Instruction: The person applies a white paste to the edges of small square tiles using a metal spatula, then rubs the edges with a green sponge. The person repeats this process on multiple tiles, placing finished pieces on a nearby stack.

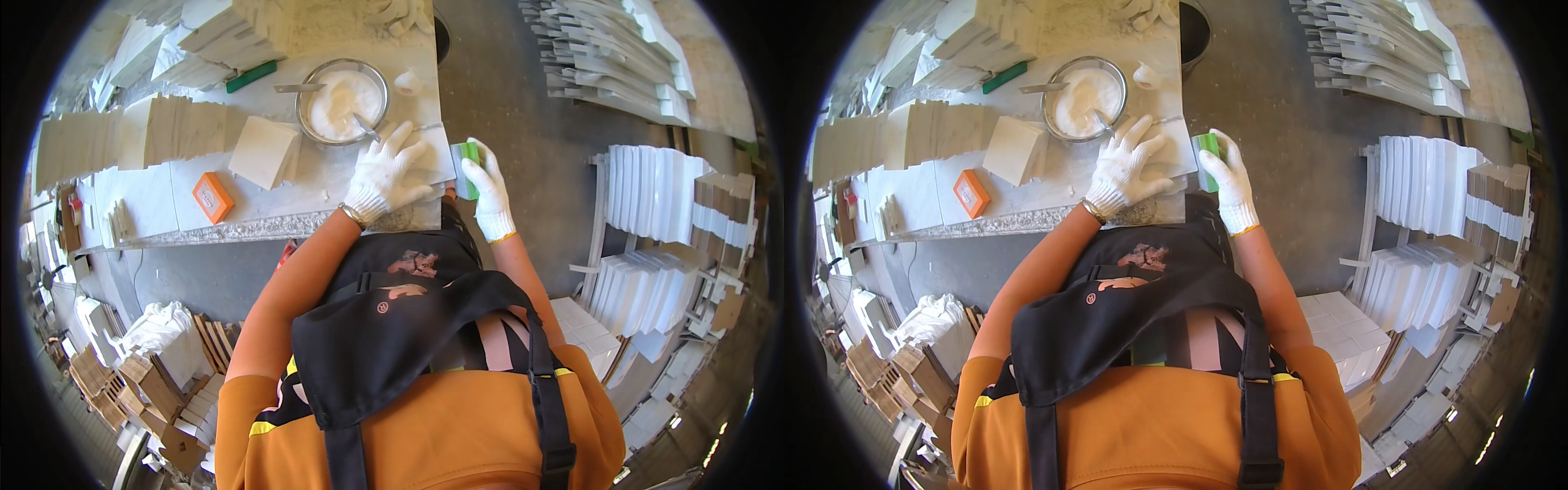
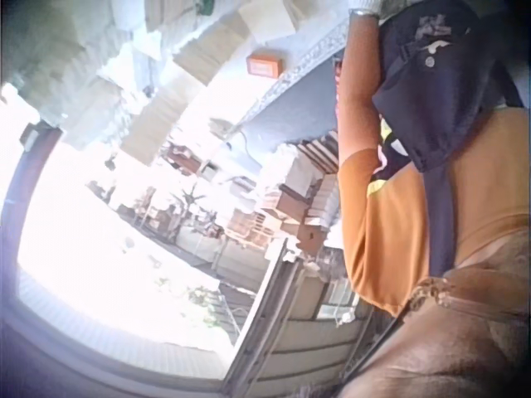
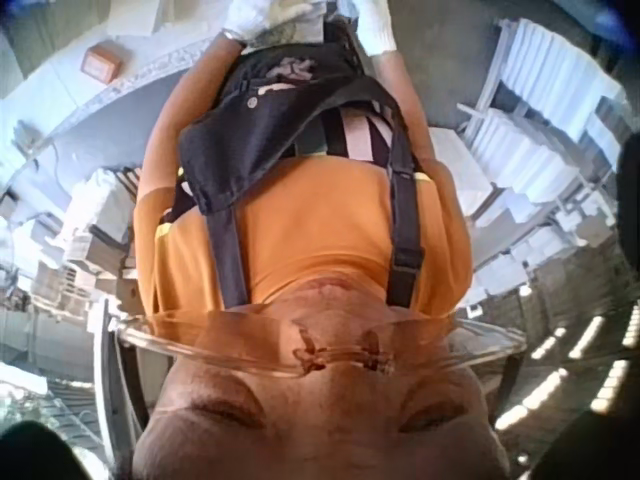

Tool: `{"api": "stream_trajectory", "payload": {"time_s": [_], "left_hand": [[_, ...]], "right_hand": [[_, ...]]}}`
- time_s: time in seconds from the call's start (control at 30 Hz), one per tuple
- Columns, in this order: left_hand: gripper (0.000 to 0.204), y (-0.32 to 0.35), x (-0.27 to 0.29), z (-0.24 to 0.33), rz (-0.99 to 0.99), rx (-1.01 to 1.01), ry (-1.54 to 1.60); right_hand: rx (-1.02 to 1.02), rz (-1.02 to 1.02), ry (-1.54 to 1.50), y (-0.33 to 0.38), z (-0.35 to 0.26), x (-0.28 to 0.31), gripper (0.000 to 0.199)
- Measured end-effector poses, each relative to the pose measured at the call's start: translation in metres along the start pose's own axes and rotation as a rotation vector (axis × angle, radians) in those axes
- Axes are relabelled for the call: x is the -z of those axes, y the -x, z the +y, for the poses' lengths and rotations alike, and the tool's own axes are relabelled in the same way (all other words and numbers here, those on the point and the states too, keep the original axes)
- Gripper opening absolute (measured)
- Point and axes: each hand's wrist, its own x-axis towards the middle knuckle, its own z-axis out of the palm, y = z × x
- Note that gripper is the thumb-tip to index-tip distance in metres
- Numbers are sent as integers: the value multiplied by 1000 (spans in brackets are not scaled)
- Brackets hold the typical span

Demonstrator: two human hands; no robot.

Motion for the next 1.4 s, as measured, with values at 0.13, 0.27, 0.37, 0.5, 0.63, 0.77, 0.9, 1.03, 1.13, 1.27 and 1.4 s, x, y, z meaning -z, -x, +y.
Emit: {"api": "stream_trajectory", "payload": {"time_s": [0.13,0.27,0.37,0.5,0.63,0.77,0.9,1.03,1.13,1.27,1.4], "left_hand": [[75,-1,3,0,5,-9,23],[74,-4,1,0,14,-10,41],[74,-3,2,-1,11,-3,54],[73,-3,0,-3,4,3,57],[73,-5,3,0,-3,2,52],[73,-4,0,-2,50,-35,61],[72,-2,-1,-4,50,-28,64],[72,-2,-2,-6,59,-39,66],[72,-4,-1,-5,53,-62,38],[71,-3,-1,-4,58,-51,60],[70,-2,3,-4,67,-59,33]], "right_hand": [[129,9,189,-7,17,-7,54],[48,-19,130,-29,13,-14,55],[84,-31,149,-15,1,-15,53],[197,-16,239,-3,4,-12,50],[191,-32,247,-38,16,-11,51],[23,-27,-103,-42,12,-12,49],[-45,-11,-254,-24,-3,-2,48],[-42,-97,-95,-11,-18,-2,54],[69,-121,94,-17,4,0,57],[78,-50,87,-36,12,-14,55],[0,-72,129,-12,-4,-13,56]]}}
